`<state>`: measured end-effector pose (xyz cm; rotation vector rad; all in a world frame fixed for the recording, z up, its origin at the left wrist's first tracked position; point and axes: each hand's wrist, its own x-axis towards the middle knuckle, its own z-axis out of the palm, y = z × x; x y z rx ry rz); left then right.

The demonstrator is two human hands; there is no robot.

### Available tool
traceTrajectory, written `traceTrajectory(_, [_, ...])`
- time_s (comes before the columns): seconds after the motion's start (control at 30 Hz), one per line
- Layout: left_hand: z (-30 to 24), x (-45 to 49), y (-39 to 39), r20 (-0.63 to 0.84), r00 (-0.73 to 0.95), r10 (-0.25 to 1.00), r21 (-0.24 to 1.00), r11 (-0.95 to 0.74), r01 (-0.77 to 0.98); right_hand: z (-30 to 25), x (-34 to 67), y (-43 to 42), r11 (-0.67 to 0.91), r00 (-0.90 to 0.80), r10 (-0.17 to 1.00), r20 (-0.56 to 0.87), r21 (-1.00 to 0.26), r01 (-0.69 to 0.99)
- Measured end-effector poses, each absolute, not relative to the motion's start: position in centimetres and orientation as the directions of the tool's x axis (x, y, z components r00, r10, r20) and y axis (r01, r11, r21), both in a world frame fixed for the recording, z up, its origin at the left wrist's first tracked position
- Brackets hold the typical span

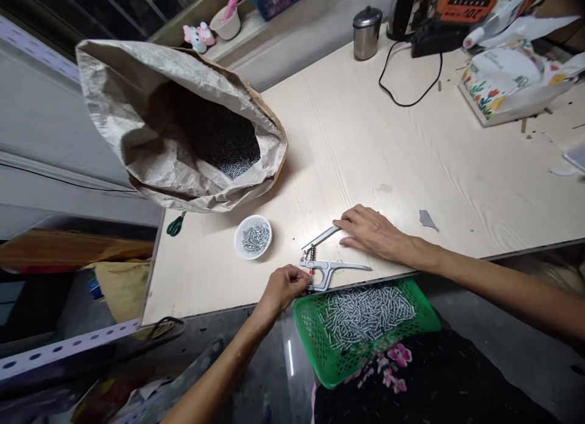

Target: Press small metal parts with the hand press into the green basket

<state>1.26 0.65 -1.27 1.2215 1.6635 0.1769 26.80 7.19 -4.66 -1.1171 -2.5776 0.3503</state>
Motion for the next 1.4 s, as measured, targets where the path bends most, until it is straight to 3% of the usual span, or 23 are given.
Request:
traceTrajectory(0.3, [-1.6,1.1,0.5,-0.614,0.036,0.789,0.64,0.47,0.608,-5.2,27.5,4.1,0.633,-0.657,0.745,0.114,-0.43,0.644])
traceTrajectory(0.6, [-1.4,1.1,0.4,-0.6,0.063,0.798,0.61,0.405,0.681,-4.3,26.9,3.5,0.668,-0.66,0.725,0.2,-0.439,0.601])
traceTrajectory(0.67, [-0.8,1.6,-0.2,-0.489,0.063,0.87,0.571,0.265,0.777,-3.9,26.8,3.0,0.658,-0.648,0.732,0.209,-0.463,0.594])
traceTrajectory(0.77, [-0.2,3.3,-0.8,-0.156,0.214,0.964,0.512,-0.106,0.852,-3.7,26.4,2.2,0.639,-0.633,0.746,0.209,-0.495,0.589])
traceTrajectory(0.87, [-0.5,5.4,0.2,0.032,0.493,0.869,0.473,-0.448,0.759,-4.0,26.1,1.7,0.623,-0.615,0.758,0.216,-0.519,0.585])
traceTrajectory(0.97, [-1.2,6.9,2.5,-0.01,0.671,0.741,0.431,-0.603,0.672,-4.5,26.5,1.8,0.591,-0.58,0.788,0.206,-0.515,0.621])
traceTrajectory(1.07, [-1.4,7.3,4.3,-0.093,0.725,0.683,0.374,-0.651,0.661,-4.5,27.5,1.9,0.557,-0.554,0.815,0.167,-0.488,0.672])
traceTrajectory(1.23, [-1.6,7.6,4.6,-0.093,0.72,0.688,0.291,-0.673,0.68,-3.8,27.8,2.5,0.563,-0.557,0.816,0.156,-0.435,0.702])
traceTrajectory(1.4, [-2.3,8.2,4.7,-0.135,0.607,0.783,0.196,-0.579,0.791,-4.1,25.8,5.0,0.599,-0.6,0.791,0.116,-0.345,0.723])
